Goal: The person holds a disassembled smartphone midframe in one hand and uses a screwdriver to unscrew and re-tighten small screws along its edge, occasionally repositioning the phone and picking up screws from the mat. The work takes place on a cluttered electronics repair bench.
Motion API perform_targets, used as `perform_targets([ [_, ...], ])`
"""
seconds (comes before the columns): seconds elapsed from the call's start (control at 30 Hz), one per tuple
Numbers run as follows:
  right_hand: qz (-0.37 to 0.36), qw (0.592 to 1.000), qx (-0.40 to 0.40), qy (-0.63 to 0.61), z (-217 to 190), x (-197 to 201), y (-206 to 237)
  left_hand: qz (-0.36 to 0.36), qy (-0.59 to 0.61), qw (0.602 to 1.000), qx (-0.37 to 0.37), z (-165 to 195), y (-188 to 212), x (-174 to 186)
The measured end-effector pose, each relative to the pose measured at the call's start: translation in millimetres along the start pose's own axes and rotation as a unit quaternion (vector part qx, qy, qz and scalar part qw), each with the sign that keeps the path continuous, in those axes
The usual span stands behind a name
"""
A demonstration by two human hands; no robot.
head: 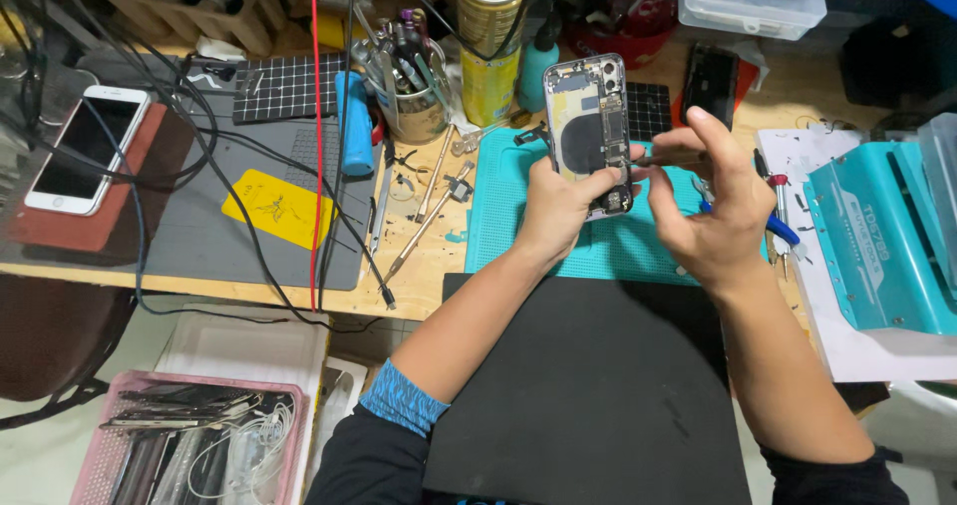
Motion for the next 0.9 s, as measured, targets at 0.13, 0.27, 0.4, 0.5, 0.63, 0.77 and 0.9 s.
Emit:
perform_targets([
  [0.13,0.000,0.999,-0.006,0.042,3.3,-0.3,0.5,0.004,-0.017,1.000,-0.004,-0.8,-1.4,0.0],
  [0.27,0.006,1.000,0.013,0.028,4.4,-0.4,2.2,0.003,-0.024,1.000,-0.017,0.0,-1.3,1.2],
  [0.4,0.010,1.000,-0.028,0.008,6.9,-1.6,4.6,0.006,-0.006,1.000,-0.001,-1.8,-1.1,0.9],
  [0.5,0.006,1.000,0.003,-0.005,5.7,-2.2,4.1,0.003,0.001,1.000,-0.012,0.0,-0.9,0.0],
  [0.63,0.000,1.000,-0.014,0.006,6.5,-2.4,3.6,0.007,-0.023,1.000,-0.004,1.9,-0.1,-1.1],
  [0.77,0.000,1.000,0.000,0.012,5.8,-3.0,4.1,0.007,-0.014,1.000,-0.009,3.4,0.3,-1.3],
  [0.9,-0.005,1.000,-0.027,-0.015,8.8,-3.8,5.9,0.009,-0.005,1.000,0.001,1.2,0.1,-0.7],
])
Point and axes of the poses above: each hand's wrist, its own y-axis away from the middle knuckle, its own x-axis out of the back of the hand, z = x × y, the point moved 3 cm from there along -y, towards the middle knuckle, and after that the axes turned 5 degrees about y, right-handed, at the moved point
